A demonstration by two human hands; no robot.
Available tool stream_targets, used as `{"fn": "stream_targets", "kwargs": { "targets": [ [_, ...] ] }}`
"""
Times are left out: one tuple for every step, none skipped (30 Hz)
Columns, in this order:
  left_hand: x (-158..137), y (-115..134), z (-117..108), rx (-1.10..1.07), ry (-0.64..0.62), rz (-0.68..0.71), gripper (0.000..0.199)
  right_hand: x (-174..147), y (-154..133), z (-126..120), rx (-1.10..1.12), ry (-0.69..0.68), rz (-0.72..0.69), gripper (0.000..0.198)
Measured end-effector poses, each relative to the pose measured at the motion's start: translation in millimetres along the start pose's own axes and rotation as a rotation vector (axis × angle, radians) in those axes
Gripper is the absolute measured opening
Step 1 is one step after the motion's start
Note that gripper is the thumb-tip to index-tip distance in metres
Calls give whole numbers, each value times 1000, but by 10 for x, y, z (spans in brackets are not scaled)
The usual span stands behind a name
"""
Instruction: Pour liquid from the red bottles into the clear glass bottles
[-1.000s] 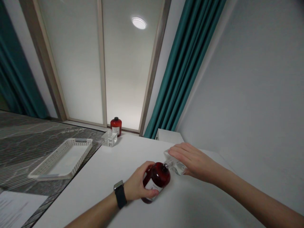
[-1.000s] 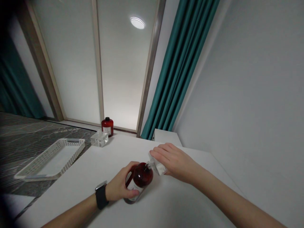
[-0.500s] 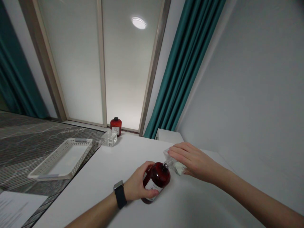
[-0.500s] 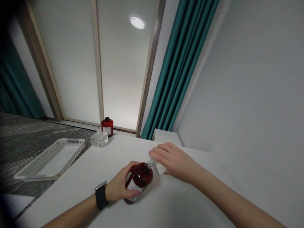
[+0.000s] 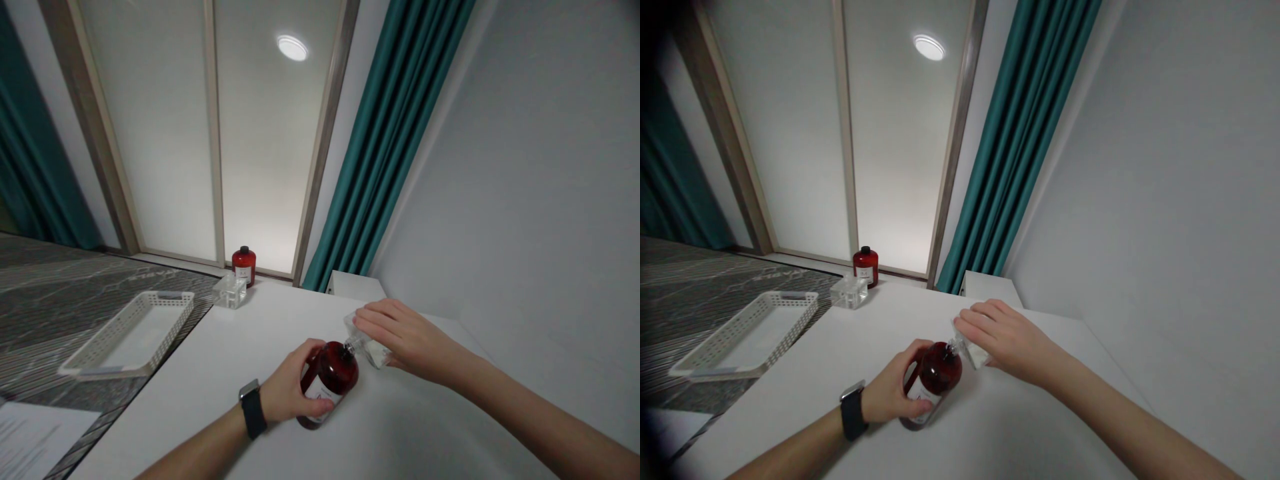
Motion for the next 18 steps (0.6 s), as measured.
{"fn": "stream_targets", "kwargs": {
  "targets": [
    [0,0,-1,0,-2,0,69,0,0,1,-6,0,-1,73],
    [1,1,-2,-1,-2,1,70,-1,0,1,-11,0,-4,72],
    [1,2,-2,-3,-3,1,70,-2,-1,2,-16,0,-6,71],
    [2,4,-3,-4,-3,2,70,-4,-1,4,-20,-1,-9,71],
    [2,6,-3,-4,-3,2,69,-7,-1,7,-24,-4,-10,71],
    [3,8,-4,-3,-3,3,69,-11,-1,11,-29,-7,-11,72],
    [3,11,-4,-1,-3,4,68,-15,1,17,-35,-9,-13,73],
    [2,12,-4,0,-3,7,67,-20,3,24,-41,-11,-14,73],
    [1,13,-3,-1,-2,11,67,-24,7,33,-45,-14,-13,73],
    [0,14,-3,-3,-1,14,66,-29,11,43,-49,-15,-12,73],
    [-1,13,-2,-6,-2,17,66,-33,16,52,-51,-17,-8,72],
    [-2,12,-1,-9,-2,20,66,-36,20,60,-52,-18,-7,71],
    [-3,12,0,-12,-2,19,66,-39,24,66,-54,-18,-6,70],
    [-3,12,0,-15,-3,19,67,-41,26,71,-57,-17,-6,69],
    [-3,13,1,-20,-3,18,67,-41,26,72,-60,-13,-7,68],
    [-3,16,1,-26,-3,20,67,-41,26,72,-63,-9,-10,67],
    [-3,19,1,-32,-2,21,67,-40,25,71,-65,-7,-10,66],
    [-2,24,1,-38,-1,22,67,-37,23,70,-69,-2,-10,65]
  ]
}}
Point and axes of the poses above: each hand's wrist, its own x-axis towards the middle knuckle, its own z-axis out of the palm, y = z × x, the point moved 1 cm from there along x, towards the middle knuckle, and after that the axes turned 11 degrees about -y, right-handed, at the moved point
